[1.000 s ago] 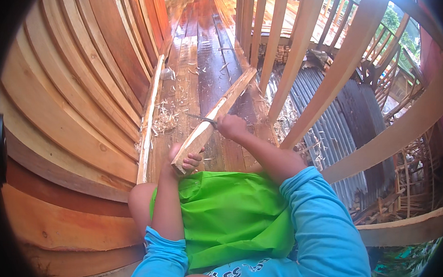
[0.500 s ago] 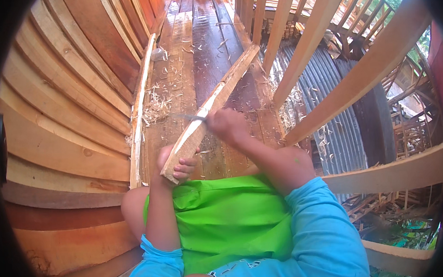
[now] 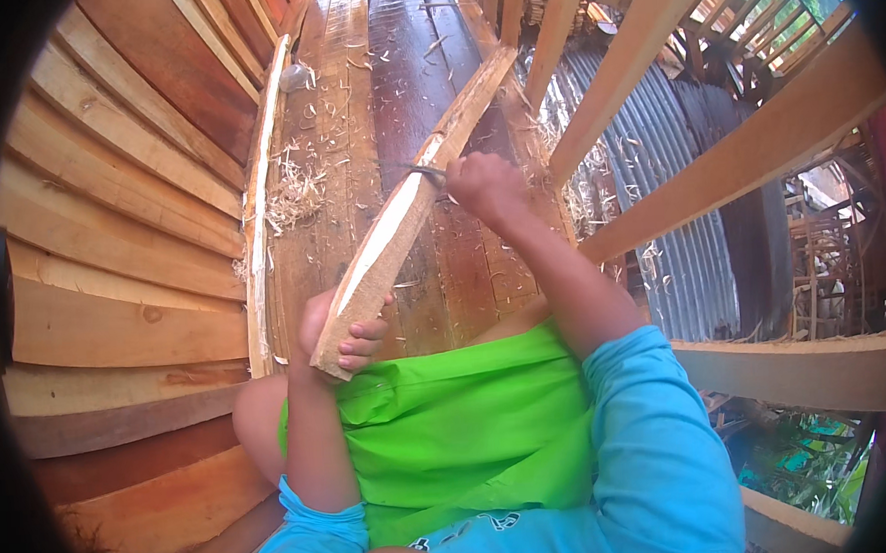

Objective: The person sits on a wooden floor and uses a knife to shave thin strips from a long piece of wood held between their legs. Wood shavings accumulate on the floor as the person repeatedly scrapes along the length of the wood.

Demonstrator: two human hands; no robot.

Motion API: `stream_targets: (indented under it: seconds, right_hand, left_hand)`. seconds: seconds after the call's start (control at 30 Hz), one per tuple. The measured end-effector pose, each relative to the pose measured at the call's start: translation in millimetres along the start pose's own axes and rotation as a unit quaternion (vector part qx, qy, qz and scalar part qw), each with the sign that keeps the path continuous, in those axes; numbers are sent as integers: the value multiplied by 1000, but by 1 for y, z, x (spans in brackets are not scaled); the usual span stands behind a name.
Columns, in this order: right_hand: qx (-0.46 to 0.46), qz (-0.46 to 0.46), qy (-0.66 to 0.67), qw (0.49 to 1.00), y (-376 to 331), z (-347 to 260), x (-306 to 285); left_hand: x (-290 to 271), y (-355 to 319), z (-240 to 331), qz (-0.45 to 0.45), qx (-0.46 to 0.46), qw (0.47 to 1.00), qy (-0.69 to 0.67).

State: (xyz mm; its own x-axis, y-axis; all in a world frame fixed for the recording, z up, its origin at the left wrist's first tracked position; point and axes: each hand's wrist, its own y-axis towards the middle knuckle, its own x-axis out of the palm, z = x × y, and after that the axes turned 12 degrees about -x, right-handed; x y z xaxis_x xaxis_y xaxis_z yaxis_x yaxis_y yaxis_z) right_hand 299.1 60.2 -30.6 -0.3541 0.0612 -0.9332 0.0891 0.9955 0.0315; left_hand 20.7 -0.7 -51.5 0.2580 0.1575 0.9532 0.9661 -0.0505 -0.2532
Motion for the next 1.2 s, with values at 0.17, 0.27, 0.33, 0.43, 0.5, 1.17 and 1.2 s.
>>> stream_targets:
  seconds: [0.17, 0.27, 0.33, 0.43, 0.5, 1.17, 1.2]
  right_hand:
    - [-57, -60, 27, 996, -37, -54, 7]
    - [-48, 26, 2, 998, -18, -11, 8]
    - [-15, 17, 11, 1000, -16, -23, 2]
    - [-66, -67, -13, 996, -42, -57, 3]
    - [-63, -29, 7, 998, -32, -39, 0]
    - [-101, 33, 22, 994, -54, -69, 14]
    - [-117, 15, 5, 993, -53, -64, 12]
  left_hand:
    - [-1, -9, 1, 24, 21, 999, 14]
    - [2, -6, 3, 48, -5, 999, 11]
    - [2, -9, 5, 52, -3, 999, -11]
    - [9, -9, -5, 171, 37, 977, 119]
    - [11, -6, -5, 186, 41, 975, 115]
    - [17, -13, 0, 253, 66, 955, 138]
    - [20, -7, -4, 254, 70, 952, 154]
